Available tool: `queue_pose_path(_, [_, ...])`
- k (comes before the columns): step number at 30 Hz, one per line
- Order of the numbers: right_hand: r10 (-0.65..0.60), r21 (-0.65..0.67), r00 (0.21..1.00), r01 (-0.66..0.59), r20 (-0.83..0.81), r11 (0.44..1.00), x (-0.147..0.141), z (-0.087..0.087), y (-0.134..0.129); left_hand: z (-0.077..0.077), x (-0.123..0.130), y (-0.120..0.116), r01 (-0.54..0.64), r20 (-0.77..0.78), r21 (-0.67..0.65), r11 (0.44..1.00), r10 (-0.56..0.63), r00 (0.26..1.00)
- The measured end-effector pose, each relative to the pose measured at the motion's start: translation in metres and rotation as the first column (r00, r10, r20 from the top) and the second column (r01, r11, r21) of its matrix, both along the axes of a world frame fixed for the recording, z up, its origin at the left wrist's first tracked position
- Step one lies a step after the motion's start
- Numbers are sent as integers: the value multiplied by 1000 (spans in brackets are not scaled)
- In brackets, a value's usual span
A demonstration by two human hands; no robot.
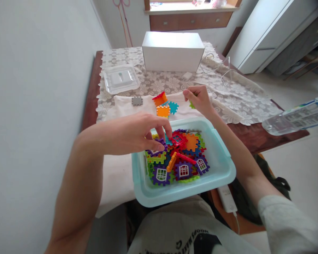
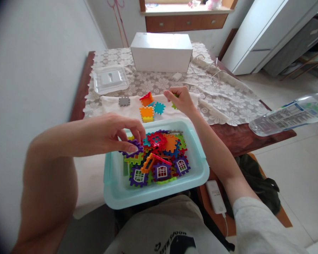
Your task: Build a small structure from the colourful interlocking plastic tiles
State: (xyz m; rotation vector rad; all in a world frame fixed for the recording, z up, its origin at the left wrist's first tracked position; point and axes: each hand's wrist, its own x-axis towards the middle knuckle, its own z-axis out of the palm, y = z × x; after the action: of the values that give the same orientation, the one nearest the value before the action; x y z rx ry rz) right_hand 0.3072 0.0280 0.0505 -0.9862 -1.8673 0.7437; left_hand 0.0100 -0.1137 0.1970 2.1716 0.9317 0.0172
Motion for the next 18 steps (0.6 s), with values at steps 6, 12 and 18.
queue_pose_path(6, [457, -49, 886, -462, -84, 886, 8, 75, -48, 1, 1, -2, -19, -72, -28, 999, 17, 997])
queue_pose_path(12, [834, -279, 501, -787, 230, 550, -6, 131, -94, 1, 2, -8, -70, -189, 196, 978, 108, 976])
queue_pose_path(18, [781, -289, 374, -778, 501, 558, -33, 145, -103, -2, 20, -21, -86, -383, 358, 930, 230, 895])
